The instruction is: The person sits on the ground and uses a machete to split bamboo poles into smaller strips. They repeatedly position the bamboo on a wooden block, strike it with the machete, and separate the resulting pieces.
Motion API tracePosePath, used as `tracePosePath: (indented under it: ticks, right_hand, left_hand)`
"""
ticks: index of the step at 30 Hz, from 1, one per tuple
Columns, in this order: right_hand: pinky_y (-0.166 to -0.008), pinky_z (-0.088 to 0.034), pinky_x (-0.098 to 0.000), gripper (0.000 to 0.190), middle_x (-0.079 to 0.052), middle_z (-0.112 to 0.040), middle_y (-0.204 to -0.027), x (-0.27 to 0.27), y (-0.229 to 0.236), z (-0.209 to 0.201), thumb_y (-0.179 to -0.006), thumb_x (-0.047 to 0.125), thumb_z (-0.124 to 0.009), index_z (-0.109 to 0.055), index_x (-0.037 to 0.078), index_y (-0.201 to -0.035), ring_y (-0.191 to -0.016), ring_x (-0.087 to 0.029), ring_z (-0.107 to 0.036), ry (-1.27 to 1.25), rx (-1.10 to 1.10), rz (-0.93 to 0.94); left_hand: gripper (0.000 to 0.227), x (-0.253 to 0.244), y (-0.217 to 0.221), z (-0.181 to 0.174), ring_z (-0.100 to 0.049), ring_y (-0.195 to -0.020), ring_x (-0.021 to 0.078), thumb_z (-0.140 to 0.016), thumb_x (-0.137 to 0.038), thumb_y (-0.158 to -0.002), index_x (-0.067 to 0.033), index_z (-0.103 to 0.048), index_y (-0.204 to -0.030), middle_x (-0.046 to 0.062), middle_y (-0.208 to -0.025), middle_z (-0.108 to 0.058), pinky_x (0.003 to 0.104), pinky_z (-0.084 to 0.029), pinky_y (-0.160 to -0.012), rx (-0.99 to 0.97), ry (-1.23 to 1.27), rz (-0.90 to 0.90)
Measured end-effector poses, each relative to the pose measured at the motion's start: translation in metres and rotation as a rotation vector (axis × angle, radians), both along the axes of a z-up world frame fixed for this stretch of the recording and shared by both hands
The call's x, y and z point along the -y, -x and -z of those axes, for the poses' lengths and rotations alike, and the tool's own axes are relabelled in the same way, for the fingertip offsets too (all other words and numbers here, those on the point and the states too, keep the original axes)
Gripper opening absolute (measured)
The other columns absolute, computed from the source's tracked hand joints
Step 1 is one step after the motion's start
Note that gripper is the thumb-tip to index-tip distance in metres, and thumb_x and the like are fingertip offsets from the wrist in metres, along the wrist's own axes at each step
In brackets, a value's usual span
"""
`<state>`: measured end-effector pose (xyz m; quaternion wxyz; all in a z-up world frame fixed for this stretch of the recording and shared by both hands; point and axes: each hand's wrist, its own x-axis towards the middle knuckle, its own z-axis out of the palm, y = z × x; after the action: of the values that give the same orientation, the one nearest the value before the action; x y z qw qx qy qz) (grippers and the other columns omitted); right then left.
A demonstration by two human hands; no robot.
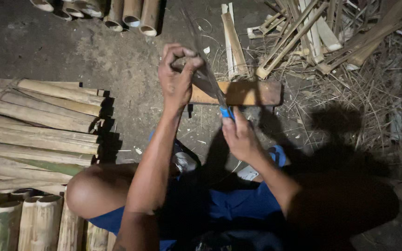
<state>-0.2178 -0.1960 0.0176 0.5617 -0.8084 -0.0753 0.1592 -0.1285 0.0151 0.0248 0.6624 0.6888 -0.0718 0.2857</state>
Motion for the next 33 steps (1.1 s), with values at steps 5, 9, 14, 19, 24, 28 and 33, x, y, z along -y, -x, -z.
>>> tracePosePath:
  ticks: [5, 9, 14, 19, 24, 28, 33]
  right_hand:
    - [-0.068, -0.053, -0.0511, 0.051, -0.029, -0.067, -0.098, 0.003, -0.007, 0.058, -0.11, 0.038, -0.05, -0.05, -0.007, -0.135, -0.084, -0.047, -0.067, 0.27, 0.387, 0.05]
    - [-0.076, -0.052, -0.0541, 0.048, -0.029, -0.068, -0.102, 0.008, -0.012, 0.177, -0.107, 0.04, -0.046, -0.056, -0.001, -0.131, -0.091, -0.05, -0.066, 0.299, 0.328, 0.141]
    - [-0.083, -0.052, -0.0562, 0.046, -0.028, -0.069, -0.108, 0.056, -0.043, 0.301, -0.106, 0.045, -0.043, -0.065, 0.009, -0.124, -0.098, -0.05, -0.066, 0.557, 0.093, 0.125]
    - [-0.093, -0.053, -0.0529, 0.057, -0.026, -0.071, -0.114, 0.051, -0.044, 0.264, -0.112, 0.055, -0.039, -0.068, 0.007, -0.122, -0.108, -0.048, -0.067, 0.601, -0.119, 0.105]
    - [-0.079, -0.053, -0.0543, 0.057, -0.03, -0.069, -0.1, -0.018, -0.011, 0.127, -0.102, 0.037, -0.045, -0.041, 0.002, -0.147, -0.092, -0.05, -0.069, 0.247, 0.127, 0.109]
    - [-0.079, -0.054, -0.0542, 0.046, -0.033, -0.067, -0.105, -0.035, -0.017, 0.079, -0.11, 0.034, -0.047, -0.048, -0.002, -0.14, -0.092, -0.05, -0.069, 0.226, 0.306, 0.124]
    - [-0.073, -0.055, -0.0534, 0.053, -0.033, -0.066, -0.1, -0.027, -0.015, 0.178, -0.105, 0.038, -0.051, -0.049, -0.002, -0.139, -0.086, -0.051, -0.068, 0.333, 0.316, 0.185]
  left_hand:
    - [0.016, -0.009, 0.002, -0.003, -0.06, -0.099, 0.0177, -0.076, -0.009, -0.092, -0.0025, -0.065, -0.102, 0.005, -0.107, -0.056, 0.031, -0.052, -0.086, -0.001, 0.053, -0.018]
    - [0.016, -0.015, -0.002, -0.002, -0.059, -0.108, 0.0197, -0.075, -0.007, -0.097, 0.0, -0.065, -0.106, 0.008, -0.111, -0.059, 0.032, -0.048, -0.1, 0.08, -0.065, -0.097]
    - [0.016, -0.026, -0.006, -0.007, -0.062, -0.102, 0.0181, -0.072, -0.011, -0.099, 0.0002, -0.064, -0.106, 0.008, -0.108, -0.06, 0.031, -0.052, -0.094, 0.045, -0.002, -0.117]
    - [0.017, -0.009, -0.011, -0.002, -0.064, -0.102, 0.017, -0.072, -0.014, -0.102, 0.0008, -0.066, -0.108, 0.008, -0.106, -0.063, 0.031, -0.052, -0.094, 0.071, -0.053, -0.312]
    - [0.021, 0.013, -0.009, 0.005, -0.065, -0.088, 0.0102, -0.07, -0.016, -0.102, 0.0003, -0.063, -0.113, 0.005, -0.1, -0.067, 0.025, -0.054, -0.078, 0.0, 0.225, -0.292]
    - [0.019, 0.009, -0.011, 0.003, -0.065, -0.089, 0.011, -0.07, -0.014, -0.104, 0.0, -0.064, -0.116, 0.007, -0.106, -0.069, 0.026, -0.054, -0.076, 0.039, 0.122, -0.355]
    - [0.018, 0.004, -0.012, 0.011, -0.07, -0.096, 0.0159, -0.065, -0.012, -0.108, 0.0002, -0.06, -0.12, 0.009, -0.107, -0.07, 0.03, -0.059, -0.086, 0.107, 0.235, -0.251]
